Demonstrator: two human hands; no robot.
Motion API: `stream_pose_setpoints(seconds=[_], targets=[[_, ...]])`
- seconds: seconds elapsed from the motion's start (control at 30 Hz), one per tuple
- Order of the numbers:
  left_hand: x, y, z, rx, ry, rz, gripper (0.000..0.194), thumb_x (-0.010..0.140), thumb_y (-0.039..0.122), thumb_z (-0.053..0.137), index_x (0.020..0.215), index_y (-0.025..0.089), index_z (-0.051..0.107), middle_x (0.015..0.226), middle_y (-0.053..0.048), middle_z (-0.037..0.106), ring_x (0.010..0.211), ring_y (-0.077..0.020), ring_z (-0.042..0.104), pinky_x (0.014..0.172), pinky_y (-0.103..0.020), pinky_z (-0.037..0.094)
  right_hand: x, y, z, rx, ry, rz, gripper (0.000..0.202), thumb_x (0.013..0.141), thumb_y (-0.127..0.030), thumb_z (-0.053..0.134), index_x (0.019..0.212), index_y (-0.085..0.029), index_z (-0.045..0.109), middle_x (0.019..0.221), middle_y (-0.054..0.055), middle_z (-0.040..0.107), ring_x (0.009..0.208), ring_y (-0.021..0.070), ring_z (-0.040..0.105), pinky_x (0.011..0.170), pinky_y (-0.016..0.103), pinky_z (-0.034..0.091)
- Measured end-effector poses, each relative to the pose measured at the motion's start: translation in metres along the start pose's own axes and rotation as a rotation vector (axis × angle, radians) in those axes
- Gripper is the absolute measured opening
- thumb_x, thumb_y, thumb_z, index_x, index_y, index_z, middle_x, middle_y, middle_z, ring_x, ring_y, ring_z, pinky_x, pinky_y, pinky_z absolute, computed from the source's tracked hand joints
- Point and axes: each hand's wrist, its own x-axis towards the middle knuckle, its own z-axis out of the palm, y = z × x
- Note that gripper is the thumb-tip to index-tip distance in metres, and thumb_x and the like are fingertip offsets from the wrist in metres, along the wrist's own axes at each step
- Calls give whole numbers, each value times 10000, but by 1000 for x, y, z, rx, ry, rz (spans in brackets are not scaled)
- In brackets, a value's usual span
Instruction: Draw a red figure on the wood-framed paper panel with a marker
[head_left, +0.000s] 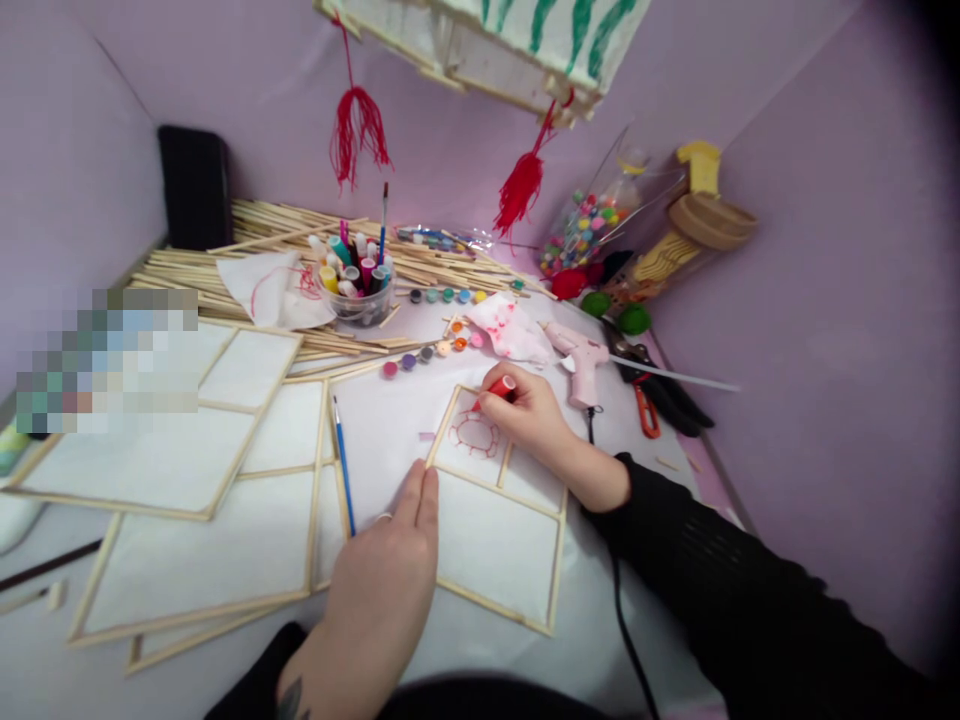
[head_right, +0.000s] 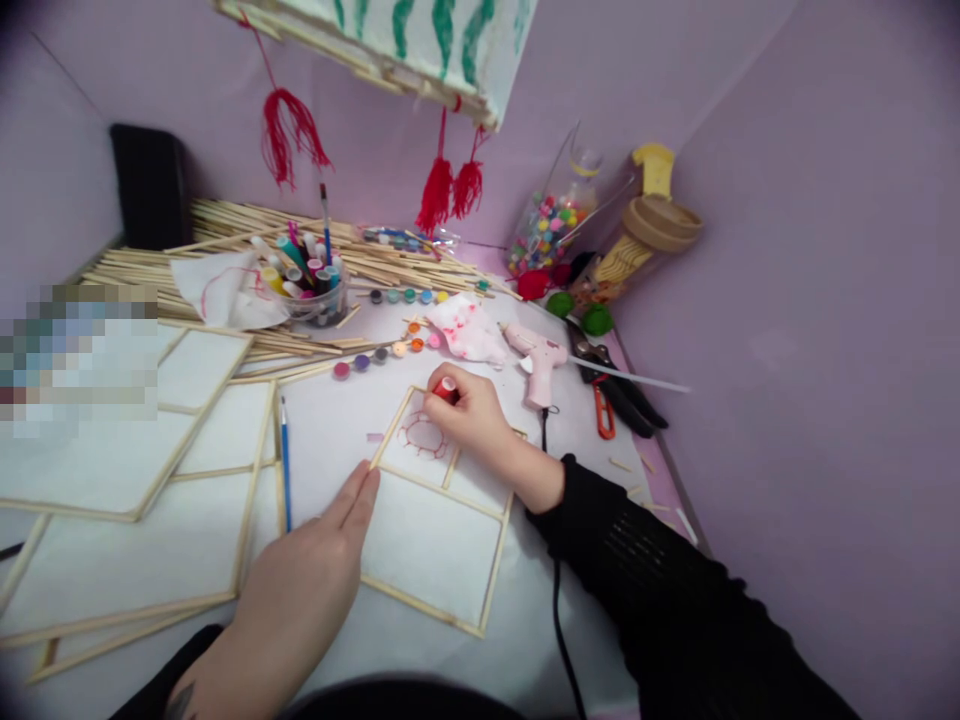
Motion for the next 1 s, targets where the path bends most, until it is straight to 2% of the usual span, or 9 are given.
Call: stream_pose_setpoints(seconds=[0.13,0.3,0.43,0.53,0.63,0.73,0.8,0.9,1.0], targets=[[2,-1,4,-13,58,6,714,779,-64,316,1461,146,317,1512,-124,237,853,-232,700,714,-344,591,6,-2,-5,238,128,76,74,699,-194,538,655,-217,482,545,-60,445,459,91,392,439,224,326],[-2,-3,5,-10,115,3,747,754,-71,292,1466,155,312,1516,-109,235,731,-198,704,639,-332,593,14,-14,-30,483,258,180,75,757,-268,551,775,-235,487,403,-128,301,319,67,224,331,200,180],[-15,-5,11,-47,193,13,790,720,-90,294,1465,173,315,1522,-88,240,778,-187,709,651,-307,589,-8,-28,-49,361,200,121,179,780,-311,617,919,-201,594,524,-70,527,406,78,442,391,200,344],[-26,-17,21,-183,413,72,679,771,-50,307,1403,165,429,1459,-71,407,1031,-207,659,821,-321,566,-42,-35,-57,145,94,87,243,837,-327,573,1042,-201,608,790,34,683,691,158,652,596,286,505],[-35,-37,20,-408,759,91,420,890,127,383,1259,159,582,1270,-78,619,1121,-219,608,932,-345,514,-78,-35,-60,-116,68,-1,298,860,-277,544,1149,-214,581,988,82,705,938,217,657,816,383,505],[-47,-54,-1,-736,1093,-82,276,888,288,516,1111,227,666,1028,-31,713,754,-164,660,674,-286,548,-106,-28,-59,-290,44,-90,348,846,-246,554,1193,-229,576,1116,99,677,1079,253,608,938,434,459],[-53,-62,-23,-1094,1247,-168,268,875,306,550,1120,249,643,989,-10,694,511,-75,493,457,-219,424,-119,-23,-54,-355,15,-109,409,819,-217,562,1227,-232,568,1192,113,641,1150,272,570,973,447,446],[-53,-67,-54,-1588,1389,8,259,875,254,525,1123,232,594,941,18,632,446,-18,269,405,-183,268,-132,-15,-43,-426,-10,-83,544,761,-134,553,1297,-223,524,1298,133,568,1232,286,514,1016,466,426],[-35,-67,-68,-1538,1501,87,287,908,286,441,1170,205,527,940,13,602,448,-23,263,422,-188,281,-134,-9,-33,-475,0,-83,620,720,-50,511,1321,-201,505,1317,144,551,1270,286,482,1048,477,405]])
